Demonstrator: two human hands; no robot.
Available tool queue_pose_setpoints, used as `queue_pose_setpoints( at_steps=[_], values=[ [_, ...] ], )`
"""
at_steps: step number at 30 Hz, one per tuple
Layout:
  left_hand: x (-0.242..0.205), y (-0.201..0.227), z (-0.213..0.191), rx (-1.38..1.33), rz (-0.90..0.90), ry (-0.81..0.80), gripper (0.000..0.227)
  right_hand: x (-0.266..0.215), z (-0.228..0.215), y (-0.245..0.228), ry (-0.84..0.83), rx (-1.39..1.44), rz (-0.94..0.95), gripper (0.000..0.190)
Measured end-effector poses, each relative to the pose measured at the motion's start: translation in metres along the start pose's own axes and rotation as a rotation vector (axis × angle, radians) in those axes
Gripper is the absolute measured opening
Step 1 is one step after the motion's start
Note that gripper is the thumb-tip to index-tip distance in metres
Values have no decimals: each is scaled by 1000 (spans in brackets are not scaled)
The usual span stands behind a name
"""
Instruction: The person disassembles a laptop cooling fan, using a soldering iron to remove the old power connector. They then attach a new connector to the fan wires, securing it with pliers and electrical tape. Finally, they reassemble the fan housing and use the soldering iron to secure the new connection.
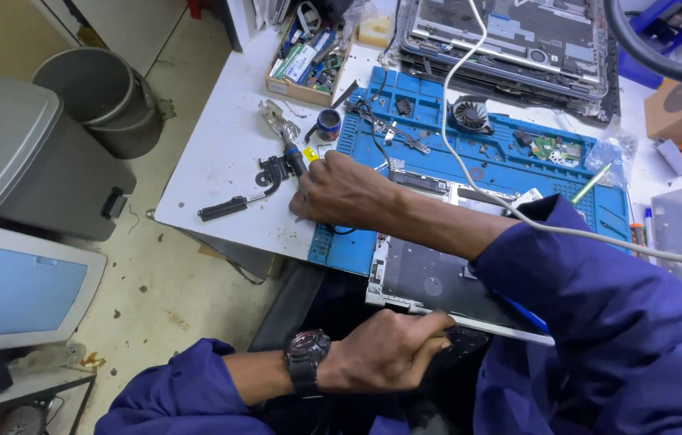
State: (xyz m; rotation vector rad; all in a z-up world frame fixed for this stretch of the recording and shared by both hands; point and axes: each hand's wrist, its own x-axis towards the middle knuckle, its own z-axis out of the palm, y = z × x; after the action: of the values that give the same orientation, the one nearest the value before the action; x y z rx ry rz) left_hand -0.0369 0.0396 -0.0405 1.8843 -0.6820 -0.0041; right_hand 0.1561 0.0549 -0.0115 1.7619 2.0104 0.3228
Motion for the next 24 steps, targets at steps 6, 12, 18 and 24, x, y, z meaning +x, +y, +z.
queue_pose_setpoints(
  at_steps=[6,12,18,24],
  values=[
    [0,3,-4,2,0,-15,17,-15,-1,10,86,-240,-31,32],
    [2,3,-4,2,-35,2,23,-52,-19,25,201,115,58,43],
    [2,1,0,-6,-40,3,25,-71,-43,39,269,372,161,35],
    [-1,-4,1,-32,-74,-9,25,-95,-80,57,371,901,167,31]
  ],
)
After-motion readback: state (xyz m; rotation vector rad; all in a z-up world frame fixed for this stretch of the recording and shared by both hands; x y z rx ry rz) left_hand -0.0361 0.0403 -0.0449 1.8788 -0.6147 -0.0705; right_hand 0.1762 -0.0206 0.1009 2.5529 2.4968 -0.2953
